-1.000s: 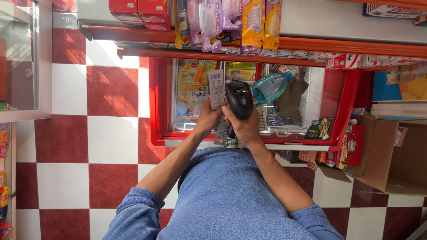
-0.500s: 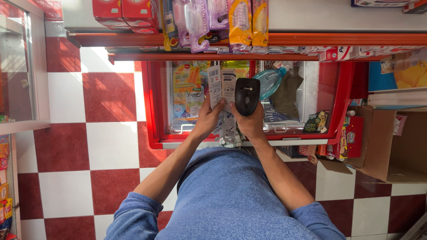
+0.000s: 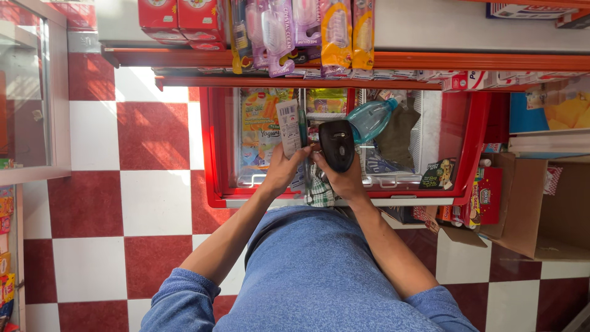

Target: The person scans several items using a handheld barcode scanner and then places bags of snacks onto a retail shelf.

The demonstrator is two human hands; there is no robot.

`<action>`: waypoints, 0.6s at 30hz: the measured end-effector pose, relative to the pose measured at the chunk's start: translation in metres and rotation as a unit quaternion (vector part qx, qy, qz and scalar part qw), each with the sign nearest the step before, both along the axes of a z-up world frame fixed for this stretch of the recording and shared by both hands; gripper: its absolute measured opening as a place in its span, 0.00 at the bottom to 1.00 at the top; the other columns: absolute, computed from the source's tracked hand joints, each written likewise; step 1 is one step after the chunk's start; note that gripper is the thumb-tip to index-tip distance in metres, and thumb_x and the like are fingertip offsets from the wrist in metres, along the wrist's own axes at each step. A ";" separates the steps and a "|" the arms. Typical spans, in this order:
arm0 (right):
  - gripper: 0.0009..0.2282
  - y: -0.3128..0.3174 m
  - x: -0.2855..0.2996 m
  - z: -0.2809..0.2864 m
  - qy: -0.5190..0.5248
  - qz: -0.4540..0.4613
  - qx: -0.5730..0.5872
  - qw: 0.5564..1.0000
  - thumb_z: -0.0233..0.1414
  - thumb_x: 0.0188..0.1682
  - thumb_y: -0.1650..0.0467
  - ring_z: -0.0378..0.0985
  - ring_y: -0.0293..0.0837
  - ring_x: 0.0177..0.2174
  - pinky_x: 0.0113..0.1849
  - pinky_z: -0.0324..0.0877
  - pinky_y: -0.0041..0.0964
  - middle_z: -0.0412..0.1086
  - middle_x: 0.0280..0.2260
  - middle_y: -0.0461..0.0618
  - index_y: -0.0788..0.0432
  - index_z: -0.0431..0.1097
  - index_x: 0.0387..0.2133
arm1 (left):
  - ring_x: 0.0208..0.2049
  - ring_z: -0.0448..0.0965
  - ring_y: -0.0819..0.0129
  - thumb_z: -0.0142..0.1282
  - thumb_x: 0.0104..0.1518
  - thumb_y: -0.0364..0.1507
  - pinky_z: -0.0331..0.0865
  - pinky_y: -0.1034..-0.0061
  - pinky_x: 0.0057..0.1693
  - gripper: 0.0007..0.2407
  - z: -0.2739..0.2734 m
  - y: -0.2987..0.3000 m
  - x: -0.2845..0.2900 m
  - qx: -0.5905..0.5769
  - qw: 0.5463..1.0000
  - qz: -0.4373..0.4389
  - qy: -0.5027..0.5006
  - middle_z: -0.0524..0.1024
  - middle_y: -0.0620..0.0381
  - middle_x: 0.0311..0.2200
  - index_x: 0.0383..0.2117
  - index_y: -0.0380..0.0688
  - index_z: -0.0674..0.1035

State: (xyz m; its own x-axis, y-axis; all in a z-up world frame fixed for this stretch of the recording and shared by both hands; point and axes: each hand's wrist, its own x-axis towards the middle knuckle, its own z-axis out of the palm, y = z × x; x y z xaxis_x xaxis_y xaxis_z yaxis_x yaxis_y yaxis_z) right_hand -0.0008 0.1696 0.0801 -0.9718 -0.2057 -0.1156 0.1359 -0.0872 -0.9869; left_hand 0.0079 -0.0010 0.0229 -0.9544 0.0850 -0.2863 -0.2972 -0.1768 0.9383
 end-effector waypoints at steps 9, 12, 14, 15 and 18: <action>0.13 -0.018 0.008 0.004 0.006 0.048 0.022 0.999 0.65 0.46 0.78 0.78 0.36 0.38 0.40 0.77 0.33 0.75 0.38 0.48 0.65 0.72 0.43 | 0.44 0.76 0.72 0.42 0.71 0.36 0.70 0.75 0.53 0.16 0.010 -0.003 0.016 0.040 0.987 0.089 0.131 0.79 0.56 0.42 0.50 0.35 0.77; 0.15 -0.018 0.007 0.004 0.084 0.073 0.049 0.993 0.64 0.46 0.76 0.79 0.36 0.39 0.42 0.77 0.31 0.76 0.39 0.47 0.63 0.70 0.45 | 0.36 0.76 0.73 0.52 0.67 0.34 0.71 0.76 0.45 0.12 0.023 -0.008 0.018 -0.050 0.988 0.066 0.132 0.78 0.55 0.33 0.43 0.35 0.77; 0.13 -0.018 0.006 0.003 0.037 0.084 0.004 0.996 0.65 0.47 0.75 0.81 0.36 0.38 0.41 0.79 0.33 0.77 0.38 0.48 0.63 0.72 0.43 | 0.28 0.76 0.75 0.55 0.64 0.33 0.71 0.78 0.37 0.10 0.031 -0.011 0.020 -0.088 0.986 0.062 0.130 0.77 0.58 0.25 0.34 0.36 0.77; 0.13 -0.018 0.007 0.002 0.038 0.084 0.003 0.996 0.65 0.47 0.75 0.81 0.36 0.38 0.41 0.79 0.33 0.77 0.38 0.48 0.63 0.72 0.43 | 0.28 0.76 0.75 0.55 0.64 0.33 0.71 0.78 0.37 0.10 0.036 -0.012 0.021 -0.089 0.985 0.063 0.131 0.77 0.58 0.25 0.34 0.36 0.77; 0.18 -0.017 0.011 -0.003 0.056 0.079 0.039 0.995 0.67 0.43 0.75 0.79 0.35 0.39 0.41 0.77 0.32 0.76 0.38 0.47 0.62 0.71 0.45 | 0.28 0.69 0.76 0.53 0.67 0.31 0.65 0.78 0.36 0.10 0.059 -0.013 0.022 -0.009 0.988 0.072 0.139 0.71 0.59 0.24 0.33 0.36 0.75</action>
State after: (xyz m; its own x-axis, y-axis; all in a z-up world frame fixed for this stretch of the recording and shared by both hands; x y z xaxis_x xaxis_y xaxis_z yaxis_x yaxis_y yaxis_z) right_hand 0.0098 0.1529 0.0775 -0.9356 -0.3517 -0.0307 0.0310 0.0046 -0.9995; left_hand 0.0300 -0.0135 0.0819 -0.9982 -0.0595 -0.0109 0.0000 -0.1799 0.9837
